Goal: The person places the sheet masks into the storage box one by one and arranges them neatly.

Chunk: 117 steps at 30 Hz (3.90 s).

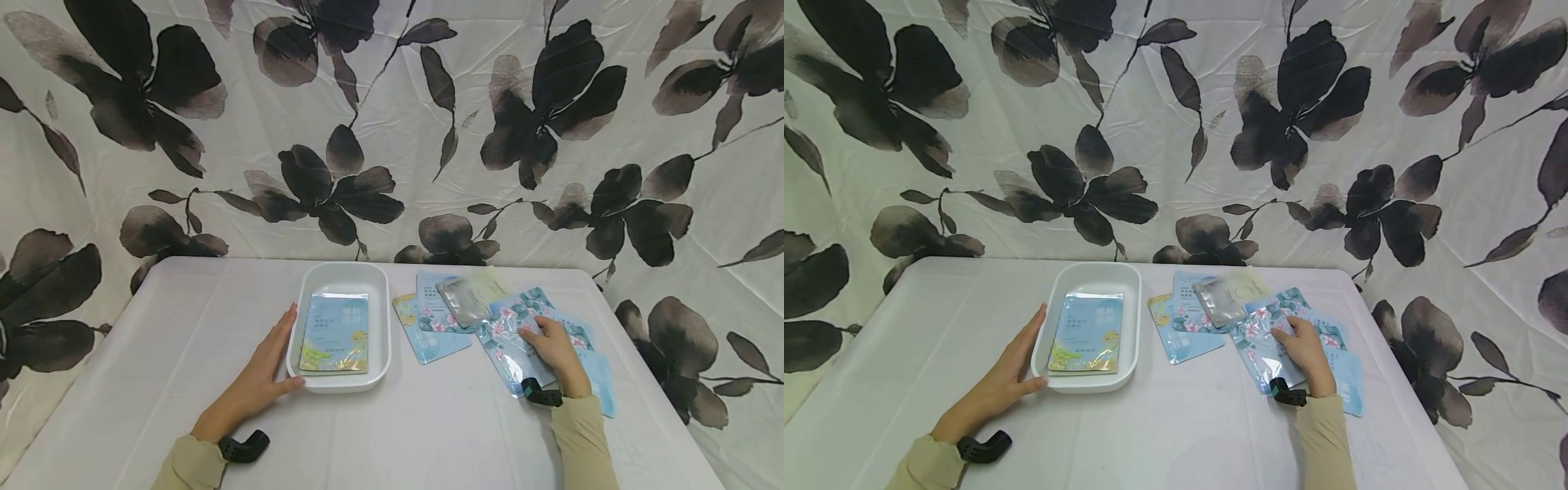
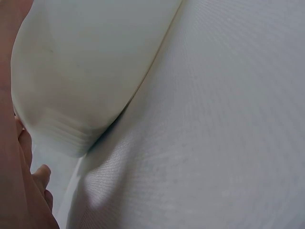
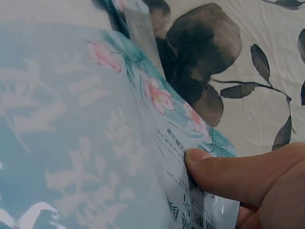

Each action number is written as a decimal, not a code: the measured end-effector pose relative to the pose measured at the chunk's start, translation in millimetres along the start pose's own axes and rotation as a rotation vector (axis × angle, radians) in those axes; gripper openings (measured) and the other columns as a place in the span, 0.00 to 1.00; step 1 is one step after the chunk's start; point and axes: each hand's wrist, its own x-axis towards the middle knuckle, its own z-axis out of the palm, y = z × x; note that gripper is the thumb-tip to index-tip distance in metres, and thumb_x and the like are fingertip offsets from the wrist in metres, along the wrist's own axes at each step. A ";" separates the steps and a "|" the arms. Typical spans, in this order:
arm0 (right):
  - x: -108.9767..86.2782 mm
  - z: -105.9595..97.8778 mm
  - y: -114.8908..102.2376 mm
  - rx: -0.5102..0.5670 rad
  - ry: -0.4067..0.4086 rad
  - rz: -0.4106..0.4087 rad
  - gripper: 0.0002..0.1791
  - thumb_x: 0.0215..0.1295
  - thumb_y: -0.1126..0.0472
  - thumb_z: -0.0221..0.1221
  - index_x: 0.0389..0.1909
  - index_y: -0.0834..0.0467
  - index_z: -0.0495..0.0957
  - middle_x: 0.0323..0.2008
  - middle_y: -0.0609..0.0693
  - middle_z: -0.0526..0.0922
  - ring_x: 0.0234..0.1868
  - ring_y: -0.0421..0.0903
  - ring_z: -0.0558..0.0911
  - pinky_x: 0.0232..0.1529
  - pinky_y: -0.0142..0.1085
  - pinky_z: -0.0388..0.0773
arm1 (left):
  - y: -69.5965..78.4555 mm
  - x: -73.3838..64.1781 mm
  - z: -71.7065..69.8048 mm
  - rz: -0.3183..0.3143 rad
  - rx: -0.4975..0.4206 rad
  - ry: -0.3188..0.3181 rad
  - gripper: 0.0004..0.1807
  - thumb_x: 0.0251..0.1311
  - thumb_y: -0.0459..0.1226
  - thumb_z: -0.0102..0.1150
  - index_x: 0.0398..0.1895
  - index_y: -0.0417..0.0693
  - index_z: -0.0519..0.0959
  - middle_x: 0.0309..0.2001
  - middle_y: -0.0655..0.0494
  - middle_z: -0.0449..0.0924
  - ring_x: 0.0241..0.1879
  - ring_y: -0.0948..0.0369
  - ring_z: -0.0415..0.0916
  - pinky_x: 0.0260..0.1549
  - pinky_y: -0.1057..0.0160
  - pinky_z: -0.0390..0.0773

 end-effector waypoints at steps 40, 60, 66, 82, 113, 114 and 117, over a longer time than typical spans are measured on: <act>16.3 27.8 -69.3 0.362 0.081 0.165 0.28 0.71 0.60 0.58 0.68 0.68 0.66 0.47 0.64 0.82 0.29 0.38 0.80 0.28 0.29 0.78 | -0.4 -1.4 0.2 0.015 -0.008 0.014 0.64 0.47 0.52 0.71 0.81 0.52 0.39 0.81 0.54 0.37 0.78 0.47 0.36 0.66 0.28 0.45; 14.3 49.6 -111.0 0.564 0.036 -0.049 0.15 0.71 0.67 0.56 0.55 0.67 0.81 0.65 0.58 0.72 0.65 0.52 0.67 0.66 0.46 0.63 | 1.3 -1.2 -0.5 0.005 0.004 0.021 0.64 0.46 0.52 0.71 0.81 0.52 0.39 0.80 0.54 0.38 0.77 0.42 0.38 0.65 0.26 0.45; 17.2 57.5 -128.5 0.580 -0.017 -0.077 0.15 0.72 0.67 0.55 0.56 0.66 0.80 0.65 0.57 0.73 0.62 0.51 0.70 0.60 0.40 0.69 | 0.9 -1.3 -0.3 0.017 0.003 0.025 0.64 0.46 0.52 0.71 0.81 0.52 0.39 0.80 0.54 0.38 0.77 0.42 0.38 0.65 0.27 0.45; 21.0 89.6 -182.2 0.570 -0.110 -0.182 0.15 0.70 0.68 0.56 0.54 0.63 0.82 0.58 0.57 0.79 0.38 0.42 0.80 0.35 0.27 0.77 | 0.8 -1.7 0.8 0.003 -0.001 0.021 0.64 0.45 0.50 0.71 0.81 0.52 0.39 0.80 0.54 0.38 0.77 0.42 0.37 0.65 0.27 0.45; 20.8 155.1 -235.0 0.363 -0.494 -0.306 0.21 0.67 0.72 0.55 0.60 0.67 0.77 0.54 0.62 0.80 0.34 0.41 0.79 0.32 0.37 0.81 | -2.5 -0.8 -1.4 0.037 -0.015 0.017 0.63 0.48 0.57 0.69 0.81 0.50 0.41 0.80 0.53 0.39 0.77 0.45 0.38 0.65 0.27 0.47; 20.5 156.6 -235.1 0.355 -0.504 -0.298 0.21 0.67 0.72 0.56 0.61 0.67 0.77 0.55 0.62 0.80 0.34 0.40 0.79 0.34 0.37 0.81 | -3.1 -0.8 -1.3 0.045 -0.017 0.019 0.63 0.49 0.58 0.69 0.81 0.50 0.41 0.80 0.52 0.39 0.77 0.45 0.38 0.65 0.28 0.47; 19.0 159.4 -235.7 0.347 -0.543 -0.277 0.22 0.66 0.73 0.56 0.62 0.67 0.75 0.56 0.63 0.79 0.36 0.41 0.78 0.35 0.37 0.81 | -3.8 -1.0 -1.3 0.055 -0.020 0.020 0.63 0.50 0.59 0.68 0.81 0.49 0.41 0.80 0.52 0.39 0.77 0.45 0.38 0.66 0.29 0.47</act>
